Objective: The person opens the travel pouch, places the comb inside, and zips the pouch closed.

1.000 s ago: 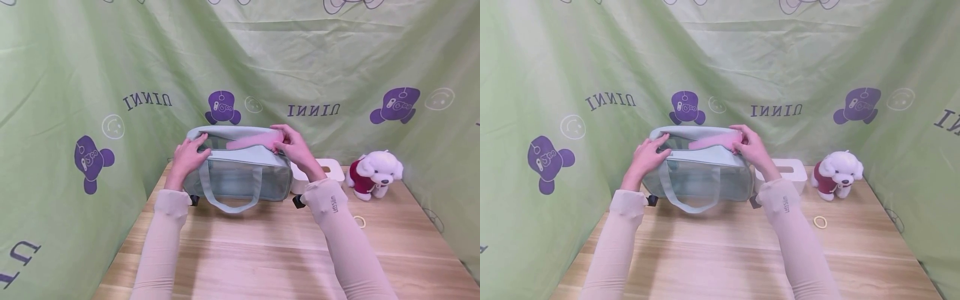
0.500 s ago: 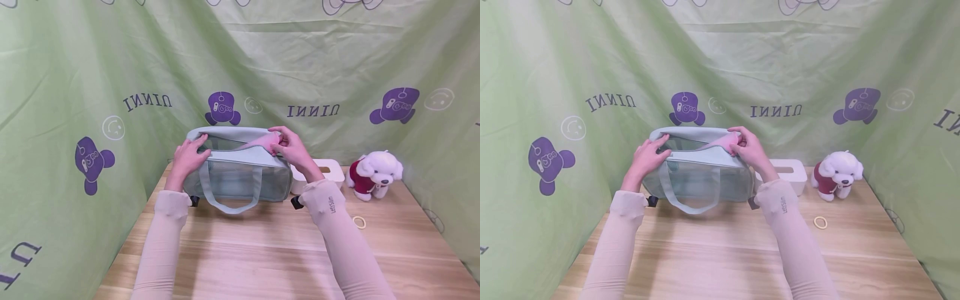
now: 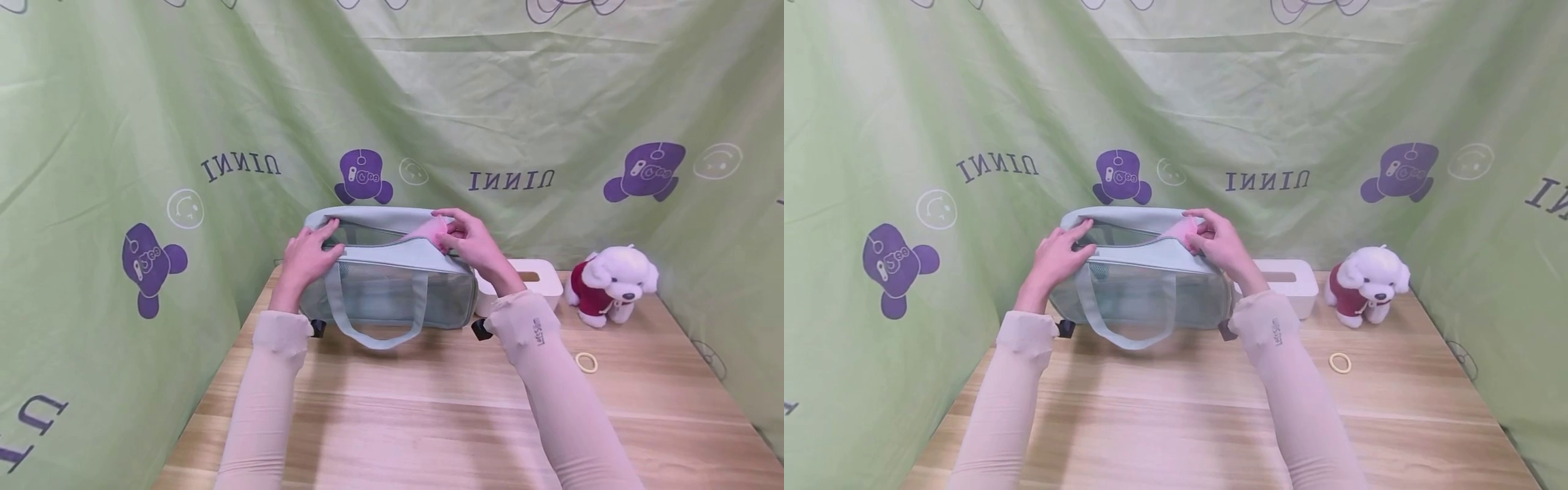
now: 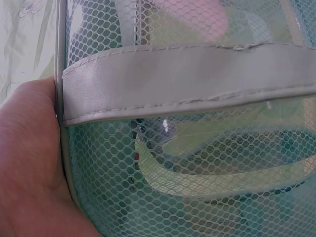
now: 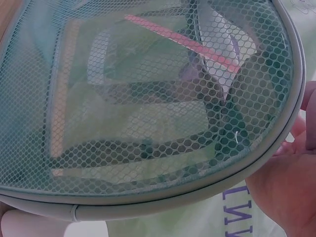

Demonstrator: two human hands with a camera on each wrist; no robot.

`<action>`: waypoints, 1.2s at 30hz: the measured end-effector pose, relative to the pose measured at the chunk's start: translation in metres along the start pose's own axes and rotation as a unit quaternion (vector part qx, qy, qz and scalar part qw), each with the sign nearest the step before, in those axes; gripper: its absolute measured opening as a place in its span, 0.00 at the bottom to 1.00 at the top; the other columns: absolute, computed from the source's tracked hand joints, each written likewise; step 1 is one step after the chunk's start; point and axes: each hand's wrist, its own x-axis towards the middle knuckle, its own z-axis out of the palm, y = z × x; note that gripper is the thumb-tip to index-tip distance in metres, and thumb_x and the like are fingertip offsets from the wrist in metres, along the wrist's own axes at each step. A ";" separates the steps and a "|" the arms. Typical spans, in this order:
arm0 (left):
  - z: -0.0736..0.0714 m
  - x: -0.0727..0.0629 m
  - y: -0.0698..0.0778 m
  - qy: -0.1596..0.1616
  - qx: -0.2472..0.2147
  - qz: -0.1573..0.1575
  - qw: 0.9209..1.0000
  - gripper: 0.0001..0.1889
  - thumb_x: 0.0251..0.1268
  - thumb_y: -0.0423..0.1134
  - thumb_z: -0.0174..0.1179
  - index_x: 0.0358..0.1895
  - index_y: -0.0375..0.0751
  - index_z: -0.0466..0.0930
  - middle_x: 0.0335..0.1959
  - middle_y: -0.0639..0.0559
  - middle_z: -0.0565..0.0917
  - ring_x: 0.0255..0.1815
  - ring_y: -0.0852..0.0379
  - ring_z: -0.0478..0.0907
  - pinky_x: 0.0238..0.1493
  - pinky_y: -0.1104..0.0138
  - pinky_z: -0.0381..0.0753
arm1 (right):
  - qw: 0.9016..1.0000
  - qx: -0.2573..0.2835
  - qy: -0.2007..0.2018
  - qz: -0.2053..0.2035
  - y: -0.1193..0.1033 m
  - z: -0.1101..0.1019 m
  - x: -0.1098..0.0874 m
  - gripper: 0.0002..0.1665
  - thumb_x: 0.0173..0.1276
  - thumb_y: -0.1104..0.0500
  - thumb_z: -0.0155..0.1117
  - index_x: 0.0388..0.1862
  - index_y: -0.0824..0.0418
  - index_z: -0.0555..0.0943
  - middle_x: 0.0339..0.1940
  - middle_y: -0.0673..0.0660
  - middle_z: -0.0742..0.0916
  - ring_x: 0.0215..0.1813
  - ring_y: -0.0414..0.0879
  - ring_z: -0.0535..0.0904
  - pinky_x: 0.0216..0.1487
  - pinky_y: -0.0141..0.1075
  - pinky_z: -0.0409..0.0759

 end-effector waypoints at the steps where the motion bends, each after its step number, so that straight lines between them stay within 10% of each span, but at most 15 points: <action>1: 0.000 0.000 0.000 0.000 0.000 0.001 1.000 0.37 0.72 0.58 0.50 0.82 0.55 0.58 0.83 0.56 0.62 0.80 0.42 0.60 0.75 0.41 0.59 | 1.000 0.002 -0.003 -0.001 -0.001 0.000 0.000 0.25 0.74 0.66 0.64 0.69 0.60 0.77 0.42 0.60 0.84 0.35 0.39 0.82 0.40 0.30 0.81; 36: 0.000 -0.001 -0.001 0.001 -0.003 0.001 1.000 0.36 0.73 0.57 0.51 0.82 0.55 0.59 0.82 0.54 0.63 0.79 0.42 0.61 0.74 0.41 0.60 | 0.999 0.036 -0.014 -0.038 -0.002 0.001 -0.011 0.23 0.71 0.67 0.68 0.63 0.70 0.80 0.48 0.64 0.88 0.41 0.36 0.86 0.46 0.28 0.85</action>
